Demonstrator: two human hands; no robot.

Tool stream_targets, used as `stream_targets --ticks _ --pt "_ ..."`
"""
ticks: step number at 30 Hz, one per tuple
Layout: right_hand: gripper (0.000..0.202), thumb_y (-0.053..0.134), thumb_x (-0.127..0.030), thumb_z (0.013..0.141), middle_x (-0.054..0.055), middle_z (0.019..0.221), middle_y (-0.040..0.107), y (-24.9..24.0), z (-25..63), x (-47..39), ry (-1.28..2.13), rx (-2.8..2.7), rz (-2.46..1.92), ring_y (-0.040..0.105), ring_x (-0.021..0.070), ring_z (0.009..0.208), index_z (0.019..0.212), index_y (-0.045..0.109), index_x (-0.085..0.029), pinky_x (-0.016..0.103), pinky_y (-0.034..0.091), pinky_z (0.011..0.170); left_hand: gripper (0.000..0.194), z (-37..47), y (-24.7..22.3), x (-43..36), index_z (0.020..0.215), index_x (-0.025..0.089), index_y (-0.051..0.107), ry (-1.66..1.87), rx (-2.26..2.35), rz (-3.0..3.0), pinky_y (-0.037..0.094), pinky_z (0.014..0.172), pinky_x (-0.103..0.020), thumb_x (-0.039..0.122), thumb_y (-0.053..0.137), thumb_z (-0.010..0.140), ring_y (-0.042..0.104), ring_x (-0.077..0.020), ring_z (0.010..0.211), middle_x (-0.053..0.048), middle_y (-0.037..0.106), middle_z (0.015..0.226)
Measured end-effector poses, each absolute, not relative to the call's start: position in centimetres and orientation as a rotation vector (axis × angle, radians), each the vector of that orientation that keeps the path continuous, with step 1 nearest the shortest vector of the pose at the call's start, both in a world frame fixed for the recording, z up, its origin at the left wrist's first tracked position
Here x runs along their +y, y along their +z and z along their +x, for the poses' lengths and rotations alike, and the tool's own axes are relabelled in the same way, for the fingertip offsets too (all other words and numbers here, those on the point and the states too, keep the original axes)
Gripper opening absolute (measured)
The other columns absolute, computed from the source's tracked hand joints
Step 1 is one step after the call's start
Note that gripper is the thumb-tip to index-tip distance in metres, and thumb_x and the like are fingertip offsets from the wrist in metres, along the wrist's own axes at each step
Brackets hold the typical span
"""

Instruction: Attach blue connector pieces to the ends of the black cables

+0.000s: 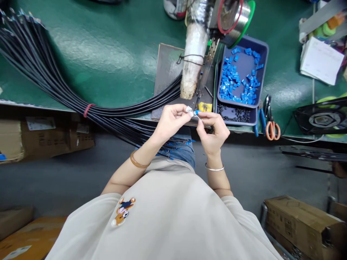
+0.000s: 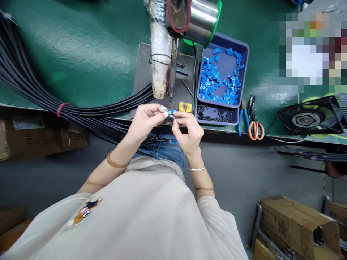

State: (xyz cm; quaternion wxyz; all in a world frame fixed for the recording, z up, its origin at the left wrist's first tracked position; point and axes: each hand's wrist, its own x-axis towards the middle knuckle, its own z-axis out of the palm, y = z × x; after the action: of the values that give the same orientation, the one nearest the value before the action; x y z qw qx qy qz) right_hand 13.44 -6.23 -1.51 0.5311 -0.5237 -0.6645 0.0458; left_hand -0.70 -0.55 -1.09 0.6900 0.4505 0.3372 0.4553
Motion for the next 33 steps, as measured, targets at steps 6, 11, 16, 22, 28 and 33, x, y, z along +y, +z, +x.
stream_targets --ticks 6,11,16,22,28,33 --pt "0.014 0.064 -0.01 0.082 0.001 0.093 0.073 -1.4 13.6 -5.9 0.197 -1.543 -1.234 0.071 0.0162 0.087 0.079 0.059 -0.022 0.035 0.058 0.08 0.013 -0.6 -1.3 -0.3 0.061 0.013 0.063 1.036 0.812 1.049 0.038 0.053 -0.017 0.018 0.073 0.067 0.048 -0.0042 0.054 0.003 0.056 0.059" --pt "0.012 0.063 -0.012 0.083 0.001 0.093 0.073 -1.4 13.7 -5.5 0.212 -1.555 -1.225 0.07 0.016 0.087 0.078 0.059 -0.023 0.036 0.058 0.08 0.013 -0.5 -1.3 -0.2 0.059 0.014 0.063 1.056 0.847 1.083 0.035 0.05 -0.018 0.019 0.073 0.067 0.045 -0.0044 0.053 0.003 0.053 0.057" --pt "0.012 0.063 -0.014 0.084 0.001 0.091 0.073 -1.4 13.8 -5.3 0.173 -1.583 -1.247 0.071 0.0167 0.086 0.078 0.059 -0.023 0.036 0.059 0.079 0.009 -0.4 -1.2 -0.2 0.062 0.014 0.065 1.073 0.878 1.104 0.032 0.047 -0.017 0.016 0.074 0.065 0.042 -0.0038 0.051 0.003 0.051 0.054" --pt "0.011 0.063 -0.015 0.085 0.0 0.09 0.073 -1.2 13.9 -4.9 0.142 -1.603 -1.244 0.07 0.0163 0.087 0.079 0.06 -0.023 0.036 0.059 0.079 0.009 -0.2 -0.8 -0.1 0.061 0.013 0.064 1.086 0.886 1.096 0.03 0.046 -0.016 0.013 0.072 0.066 0.038 -0.0024 0.049 0.004 0.049 0.053" --pt "0.01 0.064 -0.015 0.085 0.0 0.092 0.072 -1.0 13.8 -4.7 0.153 -1.603 -1.235 0.07 0.0165 0.088 0.08 0.061 -0.023 0.036 0.058 0.082 0.007 -0.2 -0.7 0.0 0.062 0.012 0.065 1.096 0.888 1.075 0.031 0.047 -0.016 0.014 0.071 0.067 0.04 -0.0026 0.049 0.004 0.05 0.053" --pt "0.01 0.064 -0.016 0.085 0.0 0.092 0.072 -0.8 13.7 -4.7 0.147 -1.602 -1.24 0.069 0.0167 0.089 0.08 0.061 -0.024 0.036 0.057 0.082 0.007 -0.2 -0.5 0.0 0.064 0.013 0.066 1.099 0.9 1.083 0.034 0.048 -0.016 0.014 0.072 0.067 0.043 -0.003 0.05 0.004 0.054 0.056"
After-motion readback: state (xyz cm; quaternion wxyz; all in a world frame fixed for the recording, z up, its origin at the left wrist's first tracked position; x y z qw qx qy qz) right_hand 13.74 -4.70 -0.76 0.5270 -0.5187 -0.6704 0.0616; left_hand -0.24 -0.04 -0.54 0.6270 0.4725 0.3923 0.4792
